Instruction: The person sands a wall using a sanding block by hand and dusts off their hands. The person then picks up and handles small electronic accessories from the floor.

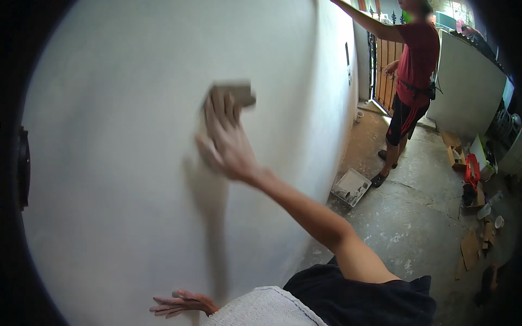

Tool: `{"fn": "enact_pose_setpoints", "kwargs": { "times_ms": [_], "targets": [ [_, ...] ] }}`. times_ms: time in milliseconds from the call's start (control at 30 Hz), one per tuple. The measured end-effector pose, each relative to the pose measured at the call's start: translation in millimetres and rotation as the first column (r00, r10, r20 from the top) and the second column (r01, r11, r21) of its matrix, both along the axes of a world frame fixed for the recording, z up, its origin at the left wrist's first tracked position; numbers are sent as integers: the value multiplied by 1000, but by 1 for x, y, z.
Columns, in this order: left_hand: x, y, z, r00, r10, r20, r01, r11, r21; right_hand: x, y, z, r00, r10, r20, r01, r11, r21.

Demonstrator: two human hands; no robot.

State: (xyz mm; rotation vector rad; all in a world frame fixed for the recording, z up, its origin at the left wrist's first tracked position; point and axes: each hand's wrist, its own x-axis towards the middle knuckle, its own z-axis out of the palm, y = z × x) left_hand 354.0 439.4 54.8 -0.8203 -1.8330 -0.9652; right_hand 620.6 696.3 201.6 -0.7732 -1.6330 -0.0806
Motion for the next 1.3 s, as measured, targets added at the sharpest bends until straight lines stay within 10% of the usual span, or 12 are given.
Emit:
{"fn": "enact_pose_setpoints", "kwargs": {
  "times_ms": [167,300,500,800,1100,1167,1300],
  "targets": [
    [2,-3,2,999,-32,44,31,999,15,8,10,26,992,-4,-126,11,999,52],
    [9,-7,7,994,-80,77,80,997,-3,-21,-32,-95,998,61,13,-60,997,-41],
    [48,-28,15,886,-422,192,384,900,205,-12,-32,-125,989,73,-129,-72,997,11],
    [84,-53,-29,399,-734,549,650,649,396,6,-23,-124,994,72,-86,-66,996,66],
    [75,-50,-19,140,-524,840,896,429,118,16,-41,-98,892,-2,-451,-9,1000,-22],
    [84,-43,-21,32,-522,852,912,365,189,26,-63,-87,775,-156,-612,-181,874,-452],
    [104,-25,-32,-231,-427,874,912,217,347,52,-108,-106,508,69,-859,-635,703,-319]
  ]
}}
